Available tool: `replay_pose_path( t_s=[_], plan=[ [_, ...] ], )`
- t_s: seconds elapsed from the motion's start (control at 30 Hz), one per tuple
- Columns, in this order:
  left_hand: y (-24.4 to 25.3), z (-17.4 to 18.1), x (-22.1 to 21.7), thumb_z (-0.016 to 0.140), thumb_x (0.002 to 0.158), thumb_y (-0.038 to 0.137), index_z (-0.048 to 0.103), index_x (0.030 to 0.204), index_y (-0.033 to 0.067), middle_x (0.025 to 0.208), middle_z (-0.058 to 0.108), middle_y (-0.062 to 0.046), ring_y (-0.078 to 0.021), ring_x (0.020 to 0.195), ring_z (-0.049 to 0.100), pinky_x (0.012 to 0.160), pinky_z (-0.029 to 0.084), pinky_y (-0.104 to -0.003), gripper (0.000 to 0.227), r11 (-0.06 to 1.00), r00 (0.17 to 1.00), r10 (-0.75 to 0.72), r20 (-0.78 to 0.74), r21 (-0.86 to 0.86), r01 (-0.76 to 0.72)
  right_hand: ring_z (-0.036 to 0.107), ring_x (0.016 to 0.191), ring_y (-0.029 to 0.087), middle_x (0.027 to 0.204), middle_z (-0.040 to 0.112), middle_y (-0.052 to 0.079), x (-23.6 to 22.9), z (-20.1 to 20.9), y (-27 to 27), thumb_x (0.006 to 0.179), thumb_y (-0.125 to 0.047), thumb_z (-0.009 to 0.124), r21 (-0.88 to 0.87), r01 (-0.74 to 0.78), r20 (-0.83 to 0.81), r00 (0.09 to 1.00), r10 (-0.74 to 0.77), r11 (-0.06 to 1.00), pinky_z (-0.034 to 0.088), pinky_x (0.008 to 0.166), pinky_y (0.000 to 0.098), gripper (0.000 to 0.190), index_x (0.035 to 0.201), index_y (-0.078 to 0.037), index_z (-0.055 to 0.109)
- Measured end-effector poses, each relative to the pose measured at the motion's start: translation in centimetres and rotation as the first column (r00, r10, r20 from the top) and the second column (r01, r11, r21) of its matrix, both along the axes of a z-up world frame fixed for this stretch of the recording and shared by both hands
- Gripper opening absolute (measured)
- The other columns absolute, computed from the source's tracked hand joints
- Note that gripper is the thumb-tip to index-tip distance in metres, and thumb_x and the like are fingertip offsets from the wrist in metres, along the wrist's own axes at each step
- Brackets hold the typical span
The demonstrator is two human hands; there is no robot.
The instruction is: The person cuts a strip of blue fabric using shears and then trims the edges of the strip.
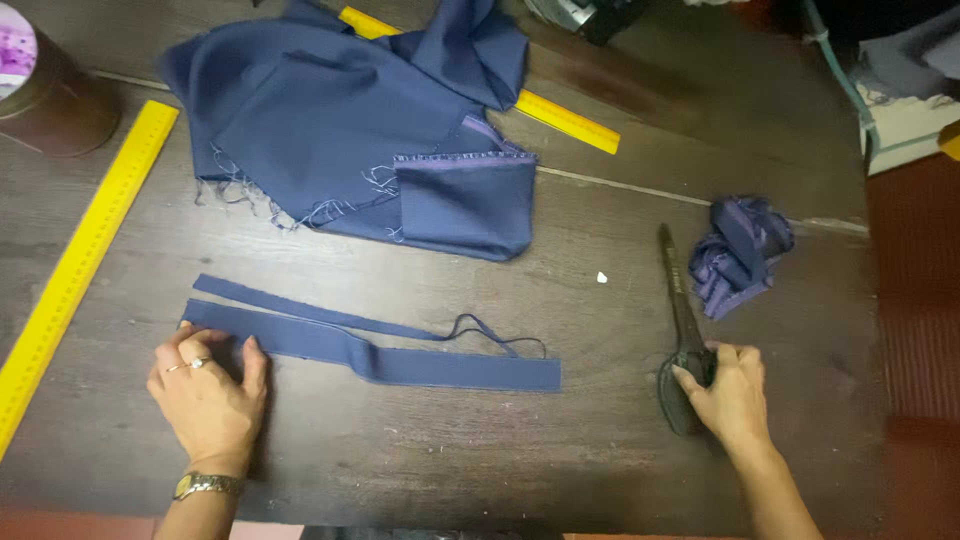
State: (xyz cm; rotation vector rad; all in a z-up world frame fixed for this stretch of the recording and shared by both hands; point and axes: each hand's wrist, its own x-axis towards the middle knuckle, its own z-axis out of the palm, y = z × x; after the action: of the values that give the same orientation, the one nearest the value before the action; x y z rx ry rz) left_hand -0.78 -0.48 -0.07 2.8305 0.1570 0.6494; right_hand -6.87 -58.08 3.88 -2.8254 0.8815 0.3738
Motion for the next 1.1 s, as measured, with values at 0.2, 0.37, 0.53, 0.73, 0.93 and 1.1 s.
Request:
replay_pose_path(
  t_s=[0.2, 0.37, 0.53, 0.73, 0.93, 1.1],
  plan=[
    [0.0, 0.3, 0.3, 0.068, 0.087, 0.030, 0.061, 0.103, 0.0064, 0.119, 0.059, -0.016, -0.0338, 0.116, 0.055, 0.095, 0.040, -0.047, 0.029, 0.999, 0.998, 0.033, -0.048, -0.029, -0.034, 0.053, 0.112, 0.028, 0.114, 0.058, 0.012, 7.1, 1.2, 18.1, 0.075, -0.030, 0.074, 0.274, -0.620, 0.445, 0.759, 0.475, 0.735, 0.040, 0.097, 0.0404, 0.039, 0.111, -0.016, 0.067],
    [0.3, -0.2, -0.3, 0.068, 0.088, 0.029, 0.059, 0.109, 0.0064, 0.120, 0.060, -0.018, -0.0372, 0.113, 0.054, 0.089, 0.040, -0.051, 0.032, 1.000, 0.996, 0.024, -0.081, -0.012, -0.025, 0.059, 0.084, 0.039, 0.105, 0.049, 0.013, 10.5, -0.7, 28.0, 0.084, -0.019, 0.067, 0.340, -0.767, 0.371, 0.641, 0.672, 0.544, 0.045, 0.072, 0.0511, 0.018, 0.097, -0.010, 0.056],
    [1.0, -2.1, -0.6, 0.074, 0.091, 0.028, 0.060, 0.110, 0.0049, 0.117, 0.062, -0.016, -0.0395, 0.108, 0.059, 0.091, 0.044, -0.051, 0.033, 0.999, 1.000, 0.007, 0.001, 0.047, -0.007, 0.054, 0.076, 0.023, 0.083, 0.056, 0.005, 11.9, 3.4, 22.2, 0.088, -0.011, 0.057, 0.570, -0.688, 0.479, 0.723, 0.498, 0.449, 0.041, 0.072, 0.0351, 0.011, 0.079, -0.013, 0.050],
    [1.6, -4.0, -0.9, 0.075, 0.092, 0.027, 0.061, 0.112, 0.0038, 0.129, 0.066, -0.017, -0.0389, 0.116, 0.061, 0.097, 0.045, -0.052, 0.034, 0.998, 0.999, 0.024, 0.036, 0.061, -0.027, 0.073, 0.063, 0.022, 0.080, 0.073, 0.014, 11.0, 15.5, 7.8, 0.093, -0.010, 0.055, 0.756, -0.510, 0.547, 0.836, 0.032, 0.409, 0.059, 0.062, 0.0281, 0.008, 0.099, -0.007, 0.051],
    [2.5, -6.4, -1.2, 0.079, 0.095, 0.029, 0.072, 0.119, 0.0078, 0.134, 0.064, -0.019, -0.0394, 0.115, 0.063, 0.100, 0.047, -0.049, 0.033, 0.994, 0.996, 0.087, 0.011, 0.057, -0.088, 0.065, 0.076, 0.021, 0.095, 0.063, 0.015, 10.7, 19.1, -4.2, 0.107, -0.006, 0.049, 0.507, -0.511, 0.754, 0.653, -0.071, 0.695, 0.054, 0.073, 0.0272, 0.007, 0.109, -0.008, 0.042],
    [3.1, -7.7, -1.2, 0.082, 0.095, 0.026, 0.071, 0.120, 0.0043, 0.134, 0.067, -0.021, -0.0377, 0.115, 0.069, 0.100, 0.053, -0.045, 0.035, 0.991, 0.994, 0.069, 0.081, 0.112, -0.078, 0.063, 0.082, 0.025, 0.095, 0.058, 0.017, 12.9, 17.1, -9.5, 0.110, -0.005, 0.047, 0.423, -0.411, 0.701, 0.713, -0.005, 0.807, 0.054, 0.090, 0.0390, 0.009, 0.112, -0.005, 0.038]
  ],
)
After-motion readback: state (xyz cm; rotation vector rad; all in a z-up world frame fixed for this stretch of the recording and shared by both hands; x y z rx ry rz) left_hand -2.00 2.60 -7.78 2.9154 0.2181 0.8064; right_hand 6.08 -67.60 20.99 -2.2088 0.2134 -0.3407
